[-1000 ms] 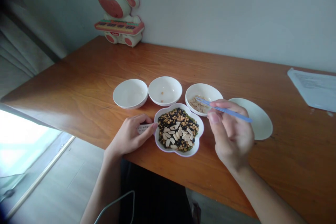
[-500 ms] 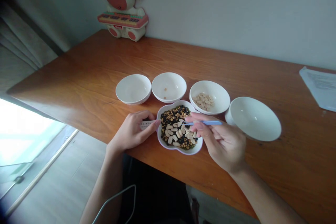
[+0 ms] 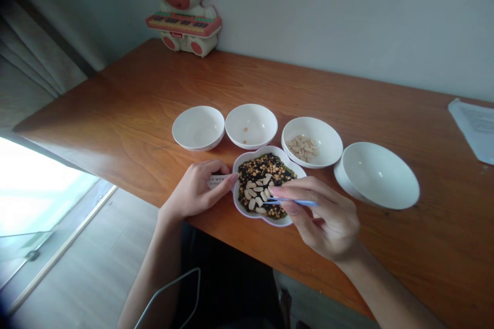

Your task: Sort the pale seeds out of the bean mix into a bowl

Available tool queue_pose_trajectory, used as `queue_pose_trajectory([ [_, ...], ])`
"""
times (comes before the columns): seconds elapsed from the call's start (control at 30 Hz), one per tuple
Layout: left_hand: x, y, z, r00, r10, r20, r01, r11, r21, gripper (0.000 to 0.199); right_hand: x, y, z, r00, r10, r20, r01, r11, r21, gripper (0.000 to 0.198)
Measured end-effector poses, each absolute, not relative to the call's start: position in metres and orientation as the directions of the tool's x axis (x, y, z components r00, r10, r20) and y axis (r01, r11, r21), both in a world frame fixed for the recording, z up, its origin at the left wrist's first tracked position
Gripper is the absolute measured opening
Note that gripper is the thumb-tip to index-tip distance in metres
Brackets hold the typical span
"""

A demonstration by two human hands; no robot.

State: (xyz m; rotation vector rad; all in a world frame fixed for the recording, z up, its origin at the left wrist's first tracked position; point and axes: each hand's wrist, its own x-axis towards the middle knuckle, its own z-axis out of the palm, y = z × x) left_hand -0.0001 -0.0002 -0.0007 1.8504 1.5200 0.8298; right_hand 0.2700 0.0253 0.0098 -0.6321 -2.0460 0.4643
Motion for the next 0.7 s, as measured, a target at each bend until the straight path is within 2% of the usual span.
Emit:
queue_pose_trajectory([
  [0.7, -0.0003, 0.0002, -0.0010, 0.153, 0.982, 0.107, 0.604, -0.179, 0.776, 0.033, 0.2610, 0.0298, 0.0175, -0.548, 0.570, 0.612, 0.180, 0.795, -0.579, 0.027],
])
